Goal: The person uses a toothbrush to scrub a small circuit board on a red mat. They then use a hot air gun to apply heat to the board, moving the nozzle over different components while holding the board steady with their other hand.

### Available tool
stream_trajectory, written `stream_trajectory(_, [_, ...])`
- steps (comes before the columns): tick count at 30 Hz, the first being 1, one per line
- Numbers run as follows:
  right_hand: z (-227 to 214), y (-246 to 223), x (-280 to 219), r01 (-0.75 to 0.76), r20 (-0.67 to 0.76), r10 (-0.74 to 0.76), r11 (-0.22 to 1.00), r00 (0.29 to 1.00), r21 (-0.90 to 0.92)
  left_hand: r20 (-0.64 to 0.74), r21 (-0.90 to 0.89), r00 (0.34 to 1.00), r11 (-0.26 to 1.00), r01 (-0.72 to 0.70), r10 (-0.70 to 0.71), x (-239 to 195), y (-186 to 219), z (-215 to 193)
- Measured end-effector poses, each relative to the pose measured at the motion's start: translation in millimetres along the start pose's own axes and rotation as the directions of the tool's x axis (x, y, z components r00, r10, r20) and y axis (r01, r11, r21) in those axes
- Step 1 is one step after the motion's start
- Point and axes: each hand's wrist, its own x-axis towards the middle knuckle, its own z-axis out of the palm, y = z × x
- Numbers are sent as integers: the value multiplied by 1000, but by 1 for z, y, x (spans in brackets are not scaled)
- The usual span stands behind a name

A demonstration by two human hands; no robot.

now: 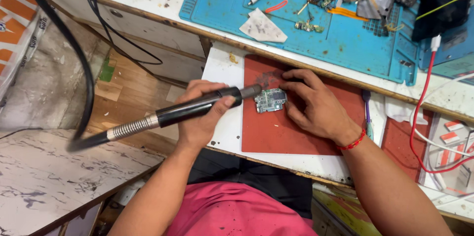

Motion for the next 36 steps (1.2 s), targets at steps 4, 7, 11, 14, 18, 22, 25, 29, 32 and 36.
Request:
stream_trajectory(4, [-1,9,-1,67,-35,-69,997,997,-44,75,59,994,994,-87,83,3,0,-3])
stream_trajectory(7, [-2,9,-7,39,-29,-40,998,999,-44,10,-44,997,996,74,-74,0,4,-2])
stream_trajectory(11, [-5,3,0,-18,17,19,999,1000,-28,106,-48,980,985,-165,169,10,5,-3])
stream_trajectory(14, [-6,3,2,104,29,-101,990,994,-99,19,13,1000,1000,-10,9,8,0,-5])
stream_trajectory(18, [-5,2,1,59,65,-53,994,997,-96,114,-35,990,996,-82,85,6,3,-4])
stream_trajectory(22, [-3,6,0,73,47,-68,992,997,-100,82,11,995,998,-54,53,6,2,-3])
stream_trajectory(25, [-3,11,-2,72,49,-69,995,996,-70,140,62,985,992,-109,100,2,1,-5])
stream_trajectory(29, [-4,11,0,103,42,-100,992,994,-67,72,-82,984,982,168,-162,6,4,-4])
stream_trajectory(32, [-3,8,-1,85,44,-81,993,996,-80,199,-83,968,987,-141,155,7,5,-7])
stream_trajectory(36, [-2,5,-1,37,31,-35,997,999,-69,83,9,996,999,-32,31,6,5,-6])
